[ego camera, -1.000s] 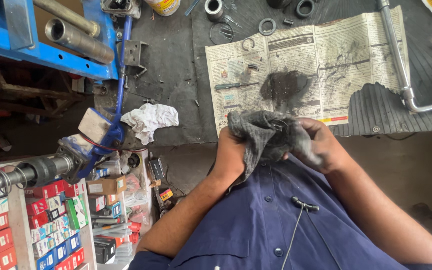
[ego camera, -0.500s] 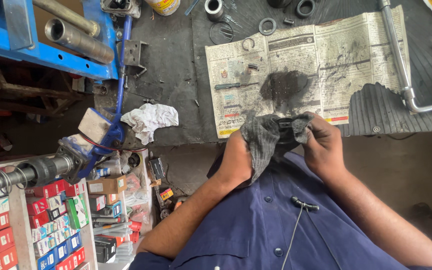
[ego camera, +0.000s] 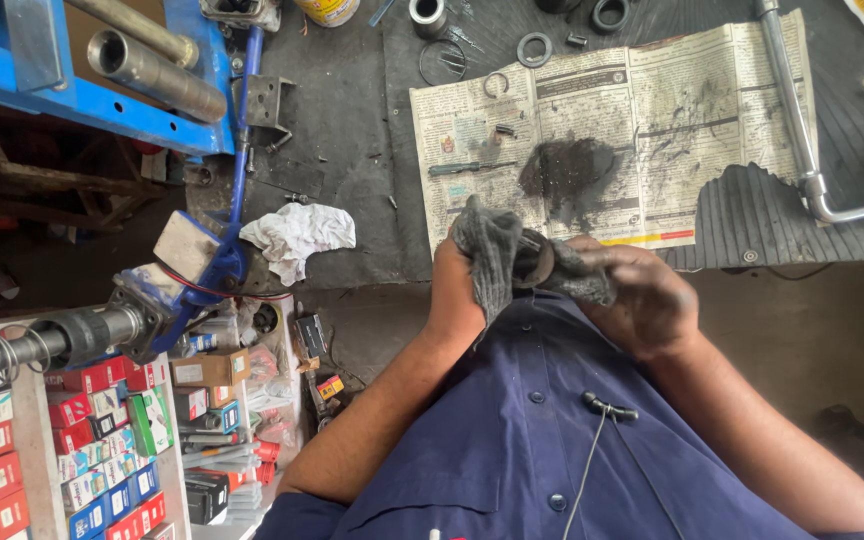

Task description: The person scrapes carbon deposits from a round metal engine part using a small brush over newspaper, wipes the part and their hands with rags, then fits the cleaned part into a larger cylindrical housing and presses the pieces together by hand.

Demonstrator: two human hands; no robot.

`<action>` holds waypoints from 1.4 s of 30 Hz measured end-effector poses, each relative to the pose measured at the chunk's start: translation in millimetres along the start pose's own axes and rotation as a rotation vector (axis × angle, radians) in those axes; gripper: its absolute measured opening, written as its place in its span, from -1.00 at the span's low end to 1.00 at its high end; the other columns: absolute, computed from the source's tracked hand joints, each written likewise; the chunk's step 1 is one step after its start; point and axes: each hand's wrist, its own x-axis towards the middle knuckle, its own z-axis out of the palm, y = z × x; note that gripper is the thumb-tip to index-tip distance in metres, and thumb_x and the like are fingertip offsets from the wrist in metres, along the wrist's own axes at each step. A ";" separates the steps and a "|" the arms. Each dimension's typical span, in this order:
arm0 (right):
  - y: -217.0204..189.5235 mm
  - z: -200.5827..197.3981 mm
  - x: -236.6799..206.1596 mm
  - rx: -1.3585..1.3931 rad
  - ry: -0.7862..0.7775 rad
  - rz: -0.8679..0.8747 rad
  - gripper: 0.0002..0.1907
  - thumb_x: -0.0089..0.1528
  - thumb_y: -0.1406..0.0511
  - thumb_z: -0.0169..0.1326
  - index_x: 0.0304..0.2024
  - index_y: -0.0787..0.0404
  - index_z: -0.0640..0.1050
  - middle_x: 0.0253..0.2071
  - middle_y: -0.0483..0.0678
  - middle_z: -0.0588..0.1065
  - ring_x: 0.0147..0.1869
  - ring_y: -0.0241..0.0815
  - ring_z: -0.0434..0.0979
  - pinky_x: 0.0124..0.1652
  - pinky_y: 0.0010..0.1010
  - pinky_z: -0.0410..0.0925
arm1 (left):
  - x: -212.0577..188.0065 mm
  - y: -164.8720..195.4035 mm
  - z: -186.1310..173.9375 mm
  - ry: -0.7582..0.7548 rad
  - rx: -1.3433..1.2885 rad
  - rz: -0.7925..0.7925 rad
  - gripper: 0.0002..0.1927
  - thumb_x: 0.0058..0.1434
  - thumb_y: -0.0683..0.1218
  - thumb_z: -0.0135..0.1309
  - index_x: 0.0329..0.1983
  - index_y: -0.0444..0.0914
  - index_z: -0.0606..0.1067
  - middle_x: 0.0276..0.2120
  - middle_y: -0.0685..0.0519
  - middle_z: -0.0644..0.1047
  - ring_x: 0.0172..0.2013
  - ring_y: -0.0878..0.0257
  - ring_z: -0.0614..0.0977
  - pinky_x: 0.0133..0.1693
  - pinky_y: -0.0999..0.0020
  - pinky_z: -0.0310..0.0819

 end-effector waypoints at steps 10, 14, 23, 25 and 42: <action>8.5 4.4 8.5 -0.325 0.162 -0.025 -0.71 0.30 0.44 0.13 0.08 0.37 0.49 0.03 0.05 0.54 0.08 -0.17 0.55 0.06 -0.34 0.43 | -3.0 6.3 10.8 -0.087 -0.883 -0.361 -0.66 0.51 -0.02 -0.07 0.10 -0.40 0.46 -0.10 -0.06 0.61 -0.12 0.22 0.65 -0.01 0.32 0.59; 4.0 19.5 9.1 -0.258 0.232 0.015 -0.66 0.34 0.38 0.05 0.14 0.41 0.49 0.07 0.10 0.55 0.11 -0.11 0.58 0.10 -0.26 0.44 | -5.2 15.9 11.4 -0.004 -0.015 -0.100 -0.77 0.36 -0.23 0.15 0.06 -0.39 0.53 -0.15 -0.02 0.64 -0.17 0.30 0.64 -0.12 0.36 0.60; -15.4 23.0 9.5 -0.708 0.173 0.224 -0.36 0.10 0.48 0.24 0.25 0.34 0.43 0.04 0.08 0.58 0.14 -0.11 0.56 0.12 -0.24 0.42 | -6.1 16.3 9.3 0.061 0.003 0.071 -0.74 0.34 -0.28 0.10 0.09 -0.35 0.49 -0.10 0.08 0.61 -0.09 0.38 0.60 -0.01 0.46 0.52; -18.0 23.9 9.8 -0.744 0.132 0.185 -0.33 0.06 0.47 0.27 0.24 0.32 0.43 0.03 0.04 0.56 0.14 -0.14 0.55 0.12 -0.28 0.41 | -7.1 13.2 8.4 0.063 -0.022 0.031 -0.77 0.35 -0.28 0.09 0.06 -0.35 0.53 -0.15 0.08 0.62 -0.15 0.39 0.60 -0.08 0.47 0.52; -9.5 -19.4 20.4 0.207 0.419 0.128 -0.73 0.23 0.29 0.03 -0.11 0.34 0.55 -0.12 0.05 0.60 -0.03 -0.12 0.64 0.09 -0.28 0.47 | -2.9 19.3 10.5 -0.061 0.032 0.121 -0.77 0.32 -0.25 0.19 0.03 -0.36 0.55 -0.13 0.00 0.65 -0.11 0.34 0.65 -0.04 0.43 0.56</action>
